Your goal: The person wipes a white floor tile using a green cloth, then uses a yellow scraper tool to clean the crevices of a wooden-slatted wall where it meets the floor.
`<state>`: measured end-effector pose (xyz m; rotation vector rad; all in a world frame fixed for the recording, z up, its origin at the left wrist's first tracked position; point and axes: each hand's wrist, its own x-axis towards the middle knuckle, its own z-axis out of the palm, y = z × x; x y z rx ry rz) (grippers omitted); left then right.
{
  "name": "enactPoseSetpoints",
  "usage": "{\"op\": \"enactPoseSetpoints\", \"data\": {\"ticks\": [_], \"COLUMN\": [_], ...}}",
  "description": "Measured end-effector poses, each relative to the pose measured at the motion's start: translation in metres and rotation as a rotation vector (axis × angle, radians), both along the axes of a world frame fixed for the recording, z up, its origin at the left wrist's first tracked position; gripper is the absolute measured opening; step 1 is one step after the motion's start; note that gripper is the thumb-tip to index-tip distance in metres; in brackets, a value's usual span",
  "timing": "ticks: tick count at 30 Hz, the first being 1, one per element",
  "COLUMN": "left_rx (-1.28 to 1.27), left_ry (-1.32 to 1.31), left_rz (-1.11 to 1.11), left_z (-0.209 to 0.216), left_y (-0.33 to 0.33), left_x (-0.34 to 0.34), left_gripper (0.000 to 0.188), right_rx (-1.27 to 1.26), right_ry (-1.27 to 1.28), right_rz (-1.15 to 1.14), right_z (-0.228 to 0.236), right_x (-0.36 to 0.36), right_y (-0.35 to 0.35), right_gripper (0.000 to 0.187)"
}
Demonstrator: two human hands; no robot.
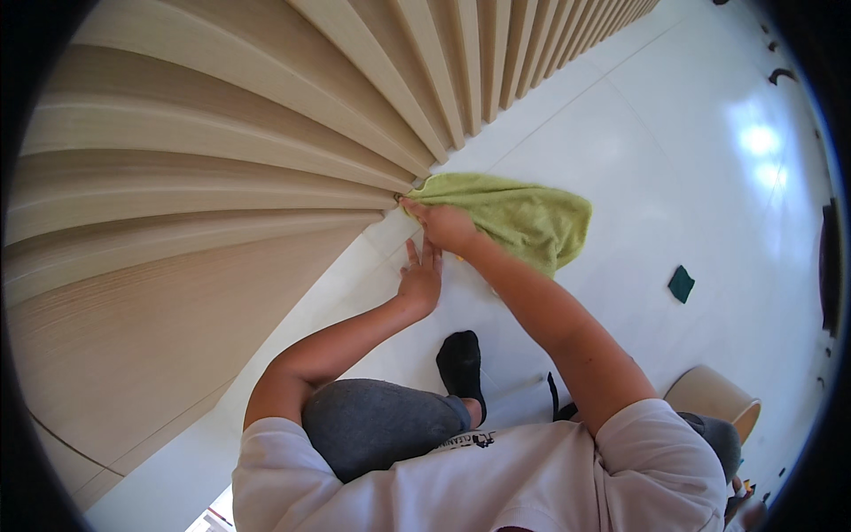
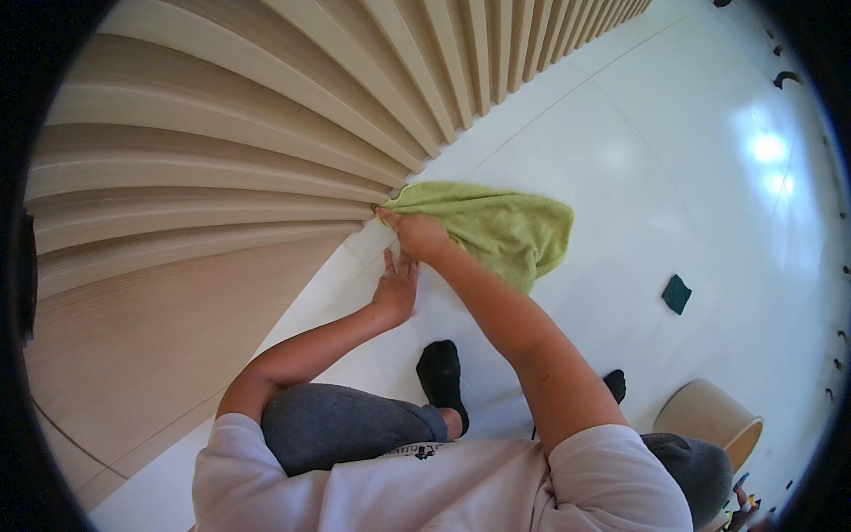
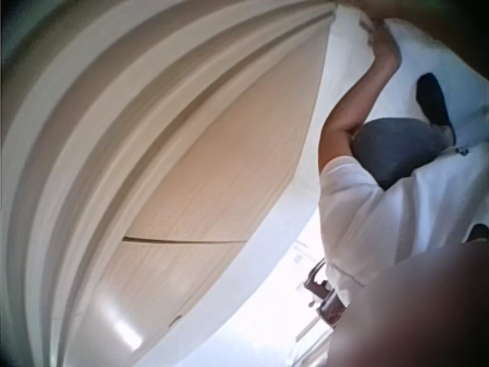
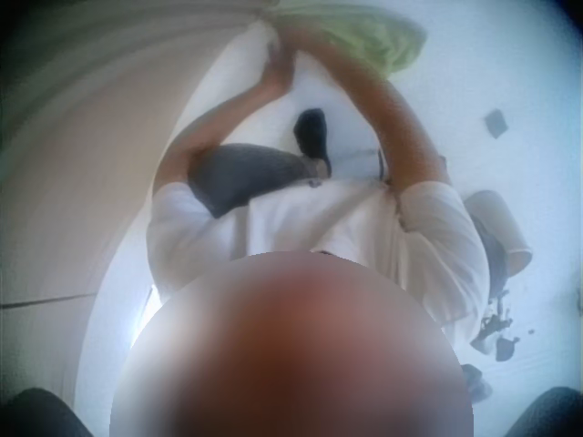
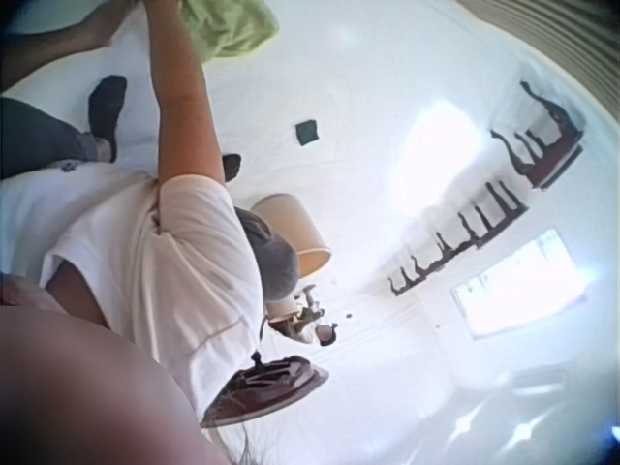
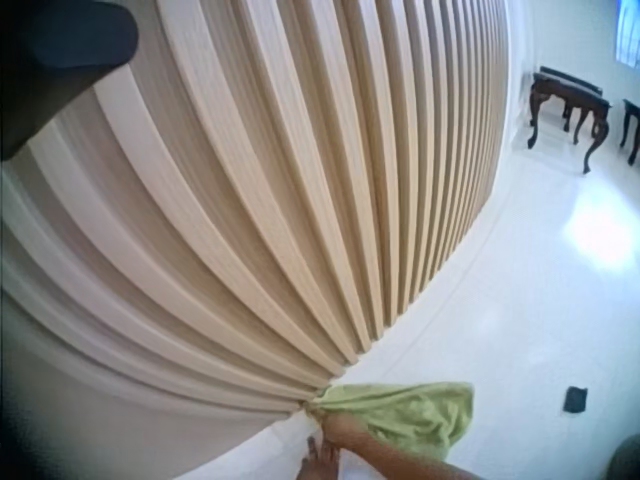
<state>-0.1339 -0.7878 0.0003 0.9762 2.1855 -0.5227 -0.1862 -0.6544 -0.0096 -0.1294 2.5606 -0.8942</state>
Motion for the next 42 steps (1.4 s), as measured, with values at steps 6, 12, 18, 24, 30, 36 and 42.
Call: {"op": "enactPoseSetpoints", "data": {"ticks": [6, 12, 18, 24, 30, 36, 42], "left_rx": [0.069, 0.018, 0.013, 0.018, 0.073, 0.076, 0.044], "left_ry": [0.042, -0.003, -0.068, -0.035, 0.013, -0.035, -0.066], "left_rz": [-0.012, -0.028, 0.009, 0.004, 0.019, 0.056, 0.01], "left_z": [-0.003, -0.002, 0.021, 0.013, -0.004, 0.001, 0.006], "left_y": [-0.008, 0.002, 0.009, 0.005, 0.003, -0.008, 0.004], "left_x": [0.001, 0.001, -0.006, -0.005, 0.002, -0.002, -0.003], "left_gripper": [0.118, 0.117, 0.116, 0.117, 0.116, 0.113, 0.108], "right_rx": [0.009, -0.07, -0.041, -0.014, -0.134, 0.058, 0.069], "right_ry": [0.095, 0.013, 0.177, -0.017, 0.248, -0.112, -0.026], "right_rz": [0.124, -0.136, 0.118, -0.118, 0.041, 0.045, 0.133], "right_z": [-0.005, 0.0, -0.011, 0.0, -0.022, 0.02, 0.011], "right_x": [0.01, 0.006, 0.011, 0.005, 0.016, 0.021, 0.019], "right_y": [0.017, -0.002, 0.026, -0.002, 0.02, -0.001, 0.002], "right_gripper": [0.063, 0.049, 0.054, 0.044, 0.055, 0.057, 0.069]}}
